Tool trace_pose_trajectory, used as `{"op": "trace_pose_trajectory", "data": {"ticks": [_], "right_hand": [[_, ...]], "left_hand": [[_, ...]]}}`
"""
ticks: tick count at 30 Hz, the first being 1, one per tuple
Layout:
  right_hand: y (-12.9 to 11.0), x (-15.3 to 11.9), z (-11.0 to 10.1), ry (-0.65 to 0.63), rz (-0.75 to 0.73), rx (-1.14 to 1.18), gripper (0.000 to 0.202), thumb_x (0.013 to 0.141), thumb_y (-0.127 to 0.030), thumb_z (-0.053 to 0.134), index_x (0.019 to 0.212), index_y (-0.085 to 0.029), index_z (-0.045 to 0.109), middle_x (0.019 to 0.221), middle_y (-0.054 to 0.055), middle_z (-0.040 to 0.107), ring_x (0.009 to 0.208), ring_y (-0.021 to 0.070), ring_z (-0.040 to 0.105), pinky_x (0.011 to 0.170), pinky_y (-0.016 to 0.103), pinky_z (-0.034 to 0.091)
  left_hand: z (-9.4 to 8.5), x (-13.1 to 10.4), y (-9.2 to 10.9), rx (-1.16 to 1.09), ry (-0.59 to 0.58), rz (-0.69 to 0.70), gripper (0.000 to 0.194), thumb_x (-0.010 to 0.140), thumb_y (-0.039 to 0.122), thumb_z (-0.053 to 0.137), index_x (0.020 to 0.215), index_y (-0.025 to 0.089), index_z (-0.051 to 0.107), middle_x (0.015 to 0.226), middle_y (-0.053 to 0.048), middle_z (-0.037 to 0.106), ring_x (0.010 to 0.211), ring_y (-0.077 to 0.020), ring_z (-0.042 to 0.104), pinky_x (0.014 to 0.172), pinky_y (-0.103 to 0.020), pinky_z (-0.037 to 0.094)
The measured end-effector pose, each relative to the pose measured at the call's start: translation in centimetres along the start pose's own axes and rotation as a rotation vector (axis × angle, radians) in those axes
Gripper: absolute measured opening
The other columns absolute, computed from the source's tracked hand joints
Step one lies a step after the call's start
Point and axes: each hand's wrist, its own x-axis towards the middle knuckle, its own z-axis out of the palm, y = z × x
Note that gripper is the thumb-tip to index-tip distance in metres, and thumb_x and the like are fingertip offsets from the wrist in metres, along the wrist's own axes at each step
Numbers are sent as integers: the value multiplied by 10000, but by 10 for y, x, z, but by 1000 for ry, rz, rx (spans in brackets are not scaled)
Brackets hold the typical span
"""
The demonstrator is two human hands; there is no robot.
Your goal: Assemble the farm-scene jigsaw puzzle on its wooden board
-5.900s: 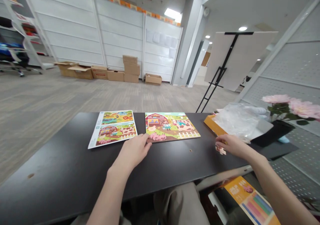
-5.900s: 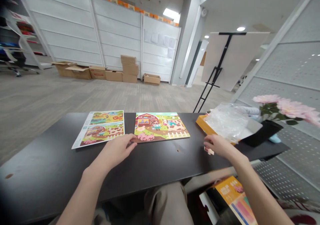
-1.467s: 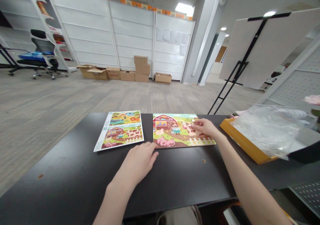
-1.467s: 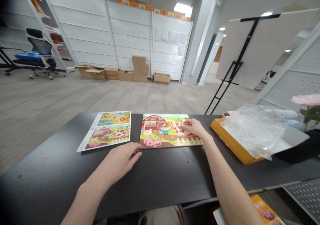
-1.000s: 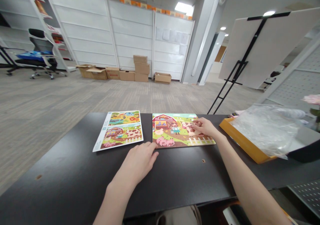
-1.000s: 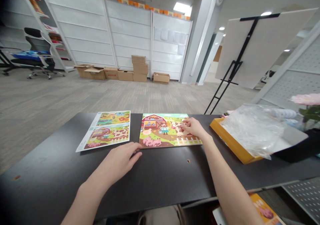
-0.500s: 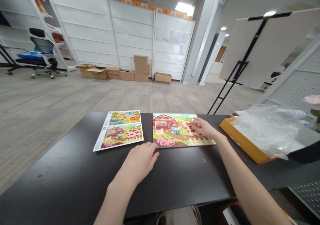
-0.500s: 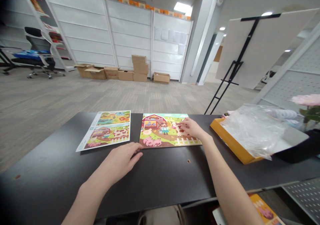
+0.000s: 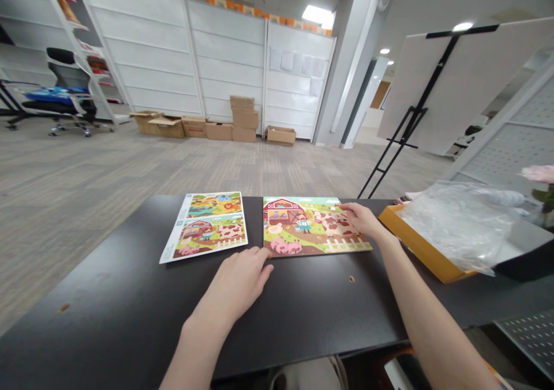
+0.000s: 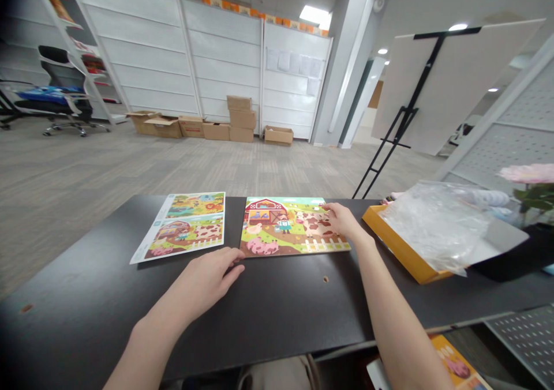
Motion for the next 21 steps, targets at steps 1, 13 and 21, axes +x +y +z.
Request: {"op": "trace_pose_trajectory", "data": {"ticks": [1,13,21], "right_hand": [[-1,-1,0,-6,-13,10,336,880,-149,506,1100,-190,756,1117,106,755,999,243,701,944,368,532],[4,-1,-6,-23,-46,-14,280,873,-180,535,1002,-164,782,1009,106,781,901,222,711,847,320,547],[-1,-1,-8,-79,-76,14,210,849,-245,612,931,-199,799,968,78,777,846,230,695,824,345,550]], "left_hand": [[0,0,0,1,2,0,256,990,270,468,1172,225,642,1095,-78,706,1006,-243,686,872,-343,503],[0,3,3,4,-19,-13,244,985,262,493,1171,230,648,1096,-70,704,1006,-237,687,876,-331,502],[1,3,3,18,-20,-13,257,989,261,486,1189,229,643,1117,-70,705,1027,-240,684,883,-338,501]]}}
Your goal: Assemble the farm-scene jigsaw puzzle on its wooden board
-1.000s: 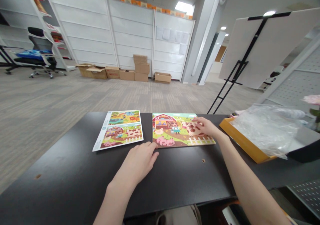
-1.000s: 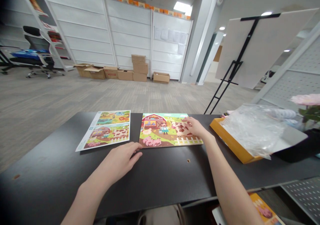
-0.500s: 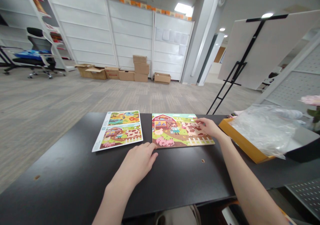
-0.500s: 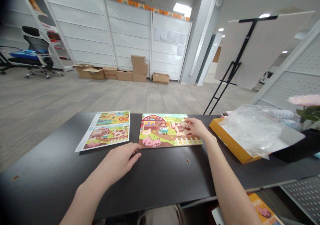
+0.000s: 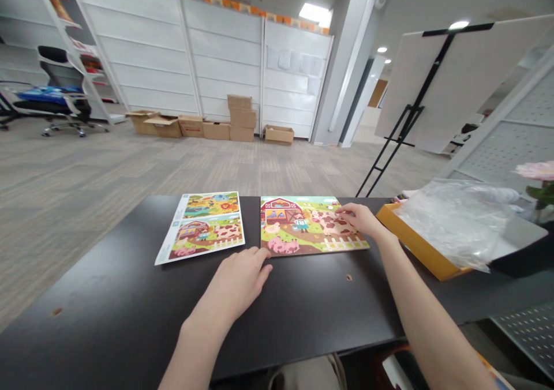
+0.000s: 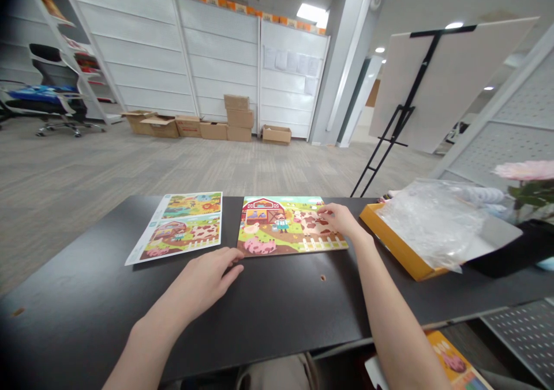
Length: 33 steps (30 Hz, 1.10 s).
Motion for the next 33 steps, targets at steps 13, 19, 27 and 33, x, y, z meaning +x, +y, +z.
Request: {"op": "trace_pose_trajectory", "data": {"ticks": [13,19,27,33], "right_hand": [[1,-1,2,-57,-32,26,219,834,-356,658,913,-211,802,983,83,748,849,238,688,802,351,541],[-2,-1,5,-85,-99,75,240,823,-365,665,973,-234,799,1083,73,736,960,241,685,862,348,531],[1,0,10,-103,-103,99,227,820,-345,663,969,-238,797,1101,77,733,998,257,689,888,370,535],[0,0,10,-92,-110,71,251,824,-346,663,1012,-233,783,1110,79,732,1018,255,687,938,374,524]], "left_hand": [[2,0,-2,-2,10,13,240,988,266,491,1168,226,643,1101,-65,703,1018,-234,682,881,-333,498],[-1,-1,0,-1,1,0,237,986,264,494,1165,222,644,1097,-69,703,1018,-240,683,883,-341,501],[0,-3,-2,-4,5,2,247,988,272,484,1173,228,643,1116,-74,701,1025,-235,681,889,-334,496],[-1,-2,0,-1,-6,-5,246,990,267,484,1171,219,644,1106,-71,701,1025,-241,681,885,-344,503]]}}
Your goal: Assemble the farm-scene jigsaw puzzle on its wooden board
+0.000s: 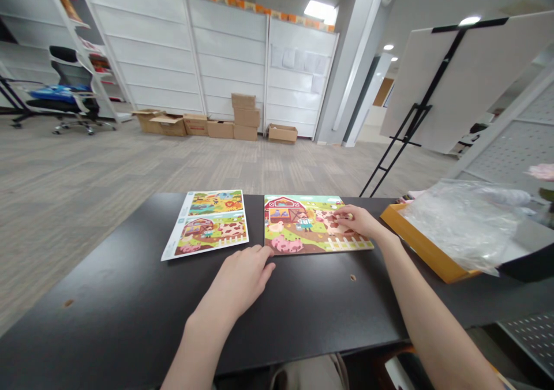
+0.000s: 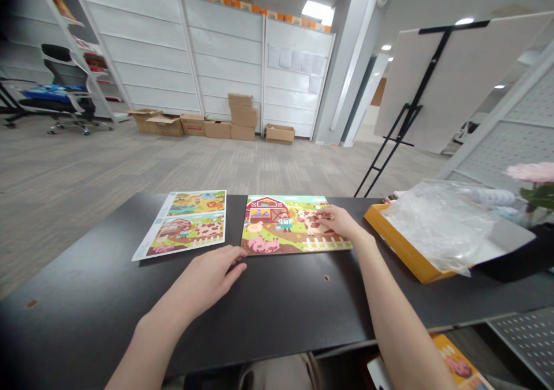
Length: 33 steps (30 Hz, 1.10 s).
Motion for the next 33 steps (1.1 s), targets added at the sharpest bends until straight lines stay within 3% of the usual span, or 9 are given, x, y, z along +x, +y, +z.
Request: {"op": "trace_pose_trajectory", "data": {"ticks": [9,20,24,28,31,33], "right_hand": [[-8,-2,0,-44,18,110,273,833,-297,640,1069,-233,762,1155,79,716,1049,248,677,910,362,554],[-7,0,2,54,28,33,311,768,-335,701,1048,-212,754,1108,82,682,879,212,651,835,350,537],[-4,1,3,99,32,56,366,712,-340,747,1051,-203,750,1041,64,669,797,178,639,800,327,543],[-4,1,1,87,117,182,416,734,-416,742,1084,-190,729,832,29,663,659,160,620,637,294,547],[-7,0,-3,44,172,293,410,757,-525,736,974,-177,726,688,24,666,622,179,634,564,283,540],[-8,-1,-8,32,211,352,408,748,-564,750,878,-179,709,709,46,699,638,188,656,561,281,552]], "left_hand": [[-1,1,1,6,-8,-1,248,989,263,482,1174,219,642,1119,-75,701,1033,-243,680,893,-344,500],[2,0,-1,-4,9,12,244,988,264,484,1167,217,642,1091,-70,701,1007,-243,683,875,-346,501],[2,1,-1,-10,11,7,246,987,263,484,1170,216,642,1096,-71,699,1005,-241,683,874,-345,501],[1,1,-2,-11,4,6,251,986,266,480,1175,221,639,1104,-76,696,1009,-236,680,878,-337,497],[1,0,-2,-12,2,9,257,987,268,474,1178,220,639,1110,-81,696,1016,-235,678,881,-335,497],[1,0,-2,-12,2,9,255,986,267,475,1173,218,643,1109,-82,697,1018,-235,678,888,-336,497]]}}
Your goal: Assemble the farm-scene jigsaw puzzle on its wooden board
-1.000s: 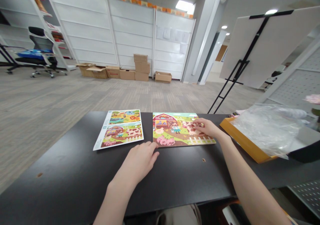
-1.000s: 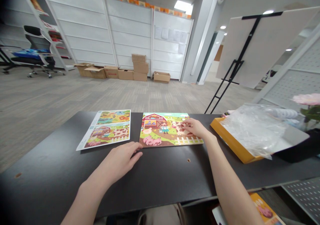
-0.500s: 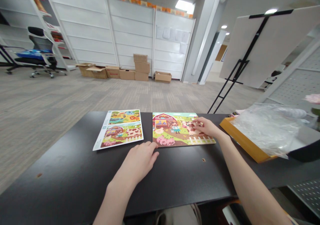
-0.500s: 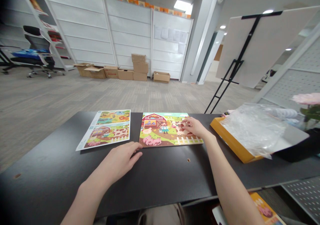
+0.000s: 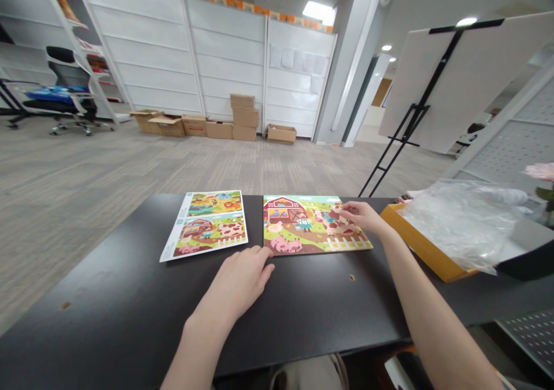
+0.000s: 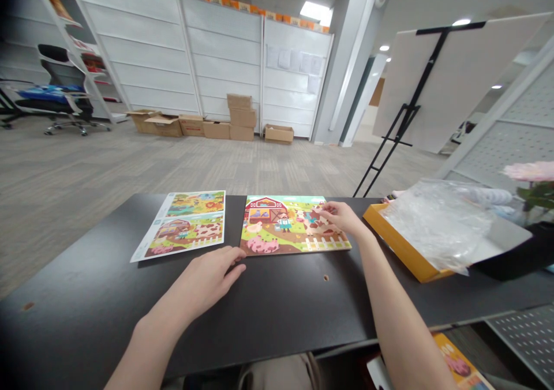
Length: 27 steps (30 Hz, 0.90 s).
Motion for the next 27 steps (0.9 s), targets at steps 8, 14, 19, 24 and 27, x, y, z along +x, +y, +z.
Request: {"op": "trace_pose_trajectory", "data": {"ticks": [8,14,19,24,27], "right_hand": [[2,-10,-17,-189,148,83,546,662,-392,829,1135,-185,650,745,21,731,627,180,681,531,248,508],[-2,-13,-21,-201,58,54,496,650,-418,831,1068,-180,707,810,28,735,677,188,692,576,263,526],[-8,-16,-26,-95,42,102,446,694,-558,798,884,-171,681,837,71,756,741,197,695,630,276,541],[-12,-15,-19,-24,98,270,514,704,-531,805,1063,-202,640,911,71,761,655,156,673,599,276,546],[-9,-8,-7,16,146,305,458,694,-467,825,1010,-197,634,868,80,762,665,170,692,569,263,550]], "left_hand": [[2,1,-1,-1,2,-6,246,981,272,482,1164,232,642,1102,-79,699,1023,-235,681,892,-329,494],[1,0,-1,1,1,-4,241,981,265,480,1154,222,642,1104,-80,694,1019,-236,676,891,-333,495],[0,0,0,-2,-9,-9,248,981,265,476,1162,222,640,1113,-82,690,1019,-230,672,893,-328,495],[2,1,0,7,3,3,248,982,268,477,1163,219,640,1098,-80,691,1008,-244,677,880,-348,502],[2,1,1,10,6,8,246,983,264,480,1163,216,641,1099,-81,692,1017,-246,676,886,-349,502]]}}
